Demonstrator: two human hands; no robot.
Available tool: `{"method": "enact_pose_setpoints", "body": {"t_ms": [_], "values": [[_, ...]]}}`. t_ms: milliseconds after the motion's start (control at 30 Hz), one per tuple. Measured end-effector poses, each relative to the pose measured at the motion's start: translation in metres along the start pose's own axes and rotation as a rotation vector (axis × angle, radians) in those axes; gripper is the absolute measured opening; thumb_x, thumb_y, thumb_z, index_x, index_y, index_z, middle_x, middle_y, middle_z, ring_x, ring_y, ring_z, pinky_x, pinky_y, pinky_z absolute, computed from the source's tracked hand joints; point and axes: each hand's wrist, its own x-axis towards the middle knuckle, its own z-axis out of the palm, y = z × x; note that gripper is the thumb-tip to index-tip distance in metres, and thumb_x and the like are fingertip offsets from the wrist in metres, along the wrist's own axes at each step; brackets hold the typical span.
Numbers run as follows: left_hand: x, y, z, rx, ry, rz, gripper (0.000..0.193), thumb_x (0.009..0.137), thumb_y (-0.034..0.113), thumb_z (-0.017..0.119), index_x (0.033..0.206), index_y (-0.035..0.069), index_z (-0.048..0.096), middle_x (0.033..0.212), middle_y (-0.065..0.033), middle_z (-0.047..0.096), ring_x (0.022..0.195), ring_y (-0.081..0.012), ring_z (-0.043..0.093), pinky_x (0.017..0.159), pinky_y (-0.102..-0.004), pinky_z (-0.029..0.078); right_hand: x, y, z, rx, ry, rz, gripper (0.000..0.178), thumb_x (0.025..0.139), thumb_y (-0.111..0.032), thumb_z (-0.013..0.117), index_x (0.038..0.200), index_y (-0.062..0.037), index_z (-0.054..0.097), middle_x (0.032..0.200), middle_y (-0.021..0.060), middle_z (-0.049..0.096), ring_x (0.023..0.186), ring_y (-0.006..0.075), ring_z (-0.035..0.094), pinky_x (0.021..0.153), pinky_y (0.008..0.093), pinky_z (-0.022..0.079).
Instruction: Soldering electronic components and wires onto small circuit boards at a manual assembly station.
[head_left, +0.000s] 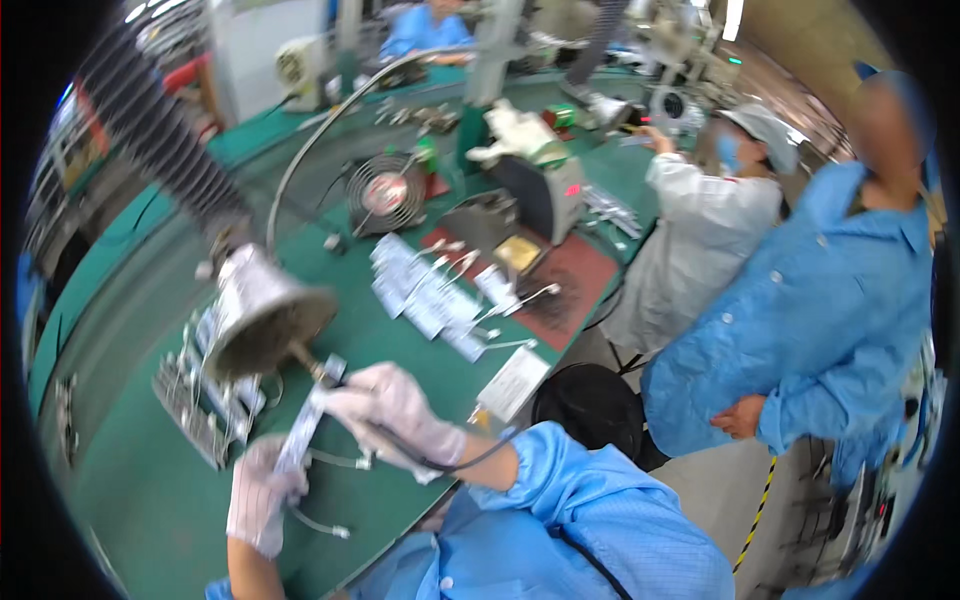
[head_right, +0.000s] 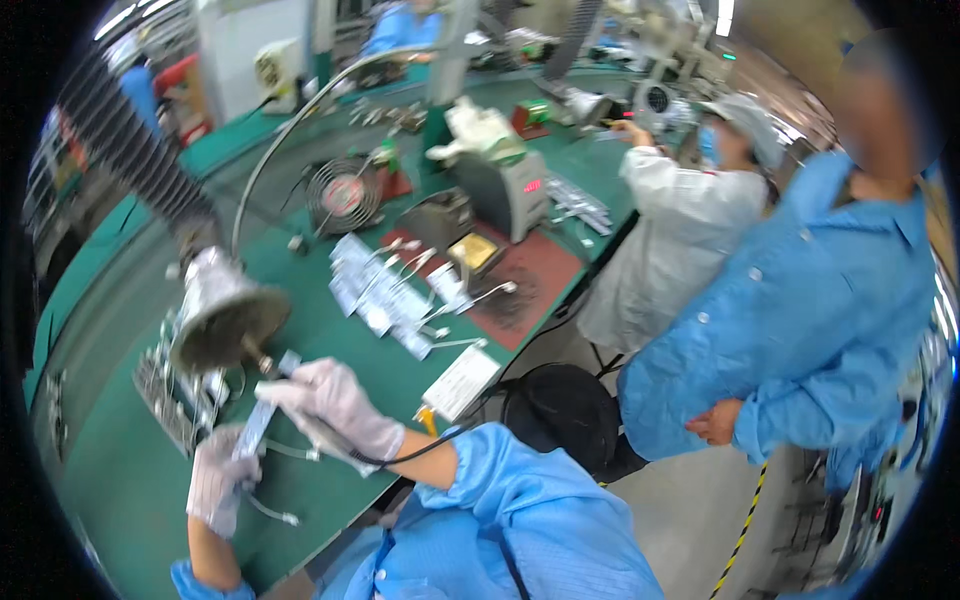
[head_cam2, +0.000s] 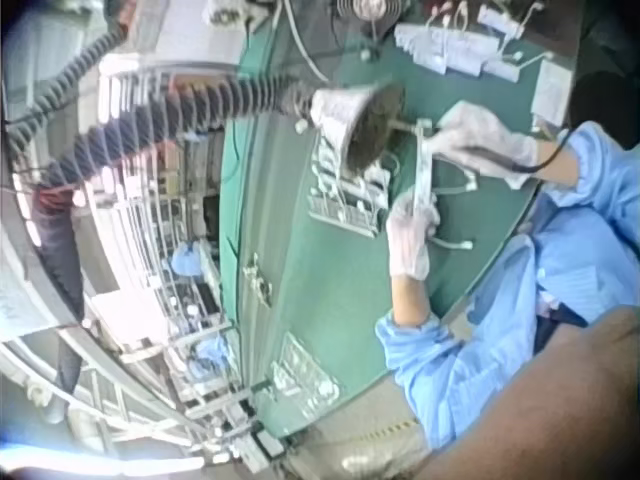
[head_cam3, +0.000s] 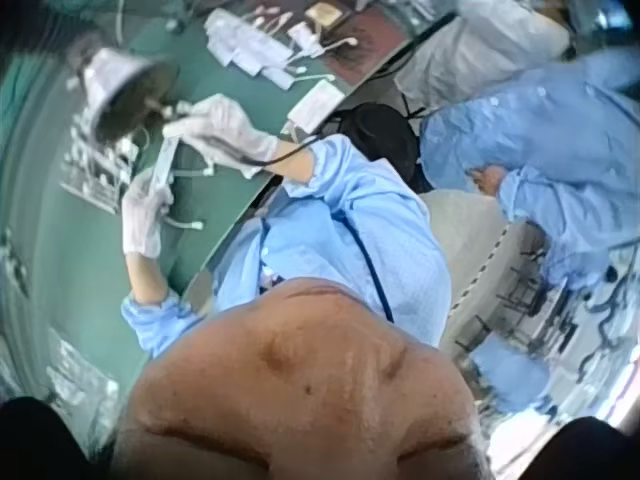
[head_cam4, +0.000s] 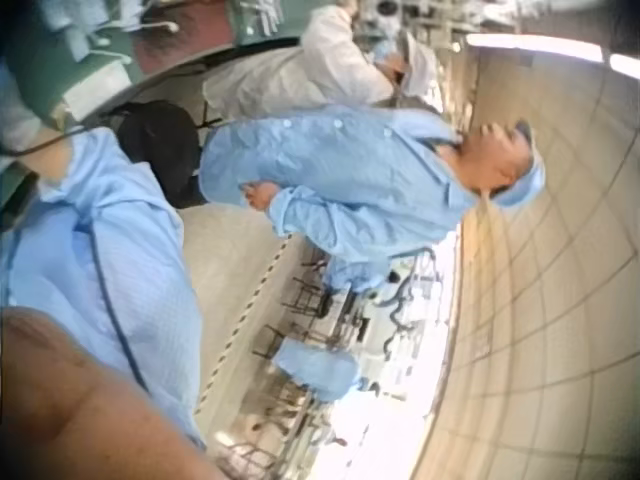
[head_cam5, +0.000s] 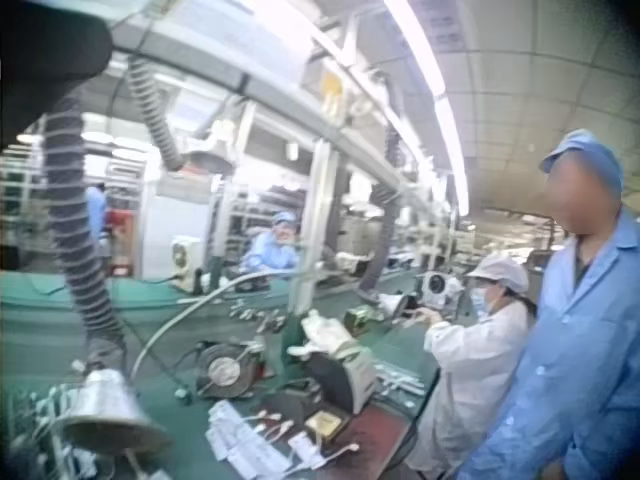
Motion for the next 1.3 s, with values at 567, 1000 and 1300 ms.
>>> {"method": "enact_pose_setpoints", "body": {"t_ms": [567, 1000, 1300], "values": [[0.014, -0.030, 0.006, 0.098, 0.110, 0.083, 0.026, 0.085, 0.009, 0.049, 0.107, -0.005, 0.051, 0.063, -0.0104, 0.063, 0.049, -0.0182, 0.063, 0.047, -0.0287, 0.052, -0.026, -0.005, 0.011, 0.045, -0.021, 0.089, 0.022, 0.079, -0.001, 0.055, 0.100, 0.0017, 0.050, 0.087, 0.0173, 0.064, 0.068, 0.0259, 0.058, 0.063, 0.0357, 0.048], [0.019, -0.035, 0.010, 0.164, 0.108, 0.187, 0.026, 0.082, 0.006, 0.047, 0.106, -0.003, 0.049, 0.060, -0.0110, 0.062, 0.049, -0.0214, 0.063, 0.050, -0.0324, 0.051, -0.020, -0.006, 0.009, -0.040, -0.171, -0.007, 0.026, 0.084, -0.008, 0.051, 0.105, 0.0068, 0.048, 0.090, 0.0188, 0.059, 0.066, 0.0154, 0.054, 0.064, 0.0266, 0.045], [0.018, -0.035, 0.010, 0.170, 0.106, 0.195, 0.025, 0.083, 0.007, 0.048, 0.105, -0.003, 0.048, 0.059, -0.0102, 0.061, 0.050, -0.0223, 0.063, 0.048, -0.0332, 0.050, -0.023, -0.007, 0.011, -0.006, -0.168, 0.087, 0.027, 0.084, -0.008, 0.052, 0.106, 0.0061, 0.048, 0.090, 0.0180, 0.059, 0.070, 0.0166, 0.055, 0.066, 0.0275, 0.046]]}}
